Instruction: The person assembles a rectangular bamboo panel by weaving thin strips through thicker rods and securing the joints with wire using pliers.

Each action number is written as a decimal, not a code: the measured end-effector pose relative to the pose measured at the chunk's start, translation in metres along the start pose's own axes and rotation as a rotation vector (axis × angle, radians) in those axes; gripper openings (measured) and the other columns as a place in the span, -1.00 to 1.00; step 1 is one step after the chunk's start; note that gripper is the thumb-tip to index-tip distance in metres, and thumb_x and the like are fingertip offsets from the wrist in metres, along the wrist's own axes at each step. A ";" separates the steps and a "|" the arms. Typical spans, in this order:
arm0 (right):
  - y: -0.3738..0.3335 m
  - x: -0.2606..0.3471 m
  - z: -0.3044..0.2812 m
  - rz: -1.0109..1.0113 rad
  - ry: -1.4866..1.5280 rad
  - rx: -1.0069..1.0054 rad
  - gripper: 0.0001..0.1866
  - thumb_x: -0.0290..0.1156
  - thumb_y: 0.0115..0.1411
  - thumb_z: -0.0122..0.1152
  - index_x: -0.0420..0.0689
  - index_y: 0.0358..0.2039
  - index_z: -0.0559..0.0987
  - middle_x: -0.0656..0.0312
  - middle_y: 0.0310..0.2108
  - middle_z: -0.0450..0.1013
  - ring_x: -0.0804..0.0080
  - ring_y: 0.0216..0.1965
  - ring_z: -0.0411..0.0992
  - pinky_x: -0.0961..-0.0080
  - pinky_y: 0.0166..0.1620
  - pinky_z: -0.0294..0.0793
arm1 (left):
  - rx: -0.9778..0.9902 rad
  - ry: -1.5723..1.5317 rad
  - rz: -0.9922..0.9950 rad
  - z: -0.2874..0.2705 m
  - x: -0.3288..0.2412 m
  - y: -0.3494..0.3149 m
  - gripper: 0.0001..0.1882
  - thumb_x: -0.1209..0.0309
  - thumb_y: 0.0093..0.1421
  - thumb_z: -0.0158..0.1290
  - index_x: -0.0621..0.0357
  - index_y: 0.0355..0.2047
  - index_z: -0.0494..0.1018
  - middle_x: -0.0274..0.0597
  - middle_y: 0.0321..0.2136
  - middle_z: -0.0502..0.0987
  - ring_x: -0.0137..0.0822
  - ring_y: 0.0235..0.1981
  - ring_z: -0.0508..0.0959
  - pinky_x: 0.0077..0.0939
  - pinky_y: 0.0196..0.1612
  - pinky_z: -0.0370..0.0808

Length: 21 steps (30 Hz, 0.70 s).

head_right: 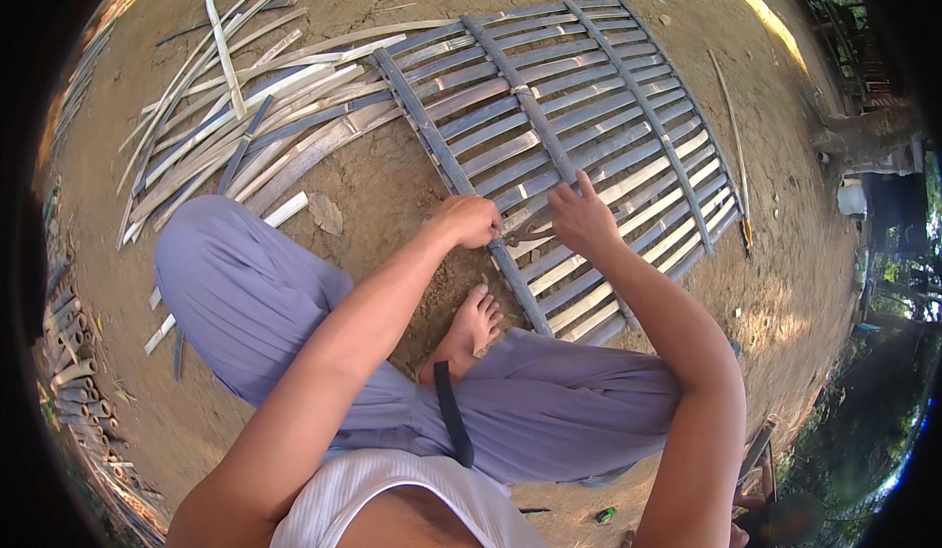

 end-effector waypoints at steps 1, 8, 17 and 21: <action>0.005 0.002 0.005 -0.011 -0.018 -0.003 -0.82 -0.37 0.11 0.15 -0.05 -0.45 0.72 0.29 -0.12 0.48 0.31 0.11 0.37 -0.07 0.41 0.08 | -0.011 0.015 0.014 0.002 0.002 0.005 -0.76 0.32 0.13 0.19 -0.20 -0.18 0.70 -0.12 -0.19 0.68 -0.06 -0.11 0.65 -0.17 -0.04 0.58; 0.027 0.017 0.003 -0.071 -0.080 0.028 -0.80 -0.34 0.12 0.15 -0.04 -0.42 0.73 0.25 -0.07 0.47 0.25 0.19 0.33 -0.07 0.39 0.11 | -0.028 0.007 0.043 0.003 0.009 0.012 -0.74 0.38 0.08 0.14 -0.19 -0.23 0.71 -0.15 -0.24 0.69 -0.08 -0.15 0.66 -0.19 -0.07 0.60; 0.033 0.021 0.000 -0.101 -0.072 0.119 -0.82 -0.33 0.12 0.16 0.04 -0.49 0.72 0.37 -0.20 0.46 0.37 0.01 0.38 -0.02 0.36 0.15 | -0.018 -0.014 0.001 0.003 0.012 0.009 -0.73 0.40 0.08 0.14 -0.20 -0.22 0.71 -0.19 -0.21 0.69 -0.10 -0.13 0.66 -0.21 -0.05 0.59; 0.035 0.020 -0.004 -0.110 -0.061 0.126 -0.83 -0.34 0.10 0.17 0.05 -0.54 0.70 0.38 -0.24 0.47 0.37 -0.04 0.40 0.10 0.22 0.29 | -0.014 -0.001 0.001 0.007 0.013 0.013 -0.75 0.36 0.09 0.16 -0.20 -0.22 0.71 -0.22 -0.21 0.69 -0.11 -0.13 0.66 -0.21 -0.05 0.59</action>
Point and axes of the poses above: each hand's wrist, its own y-axis towards the middle knuckle, its own z-axis out of the palm, x = y × z, the point moved 9 cm from there along y, towards the middle knuckle
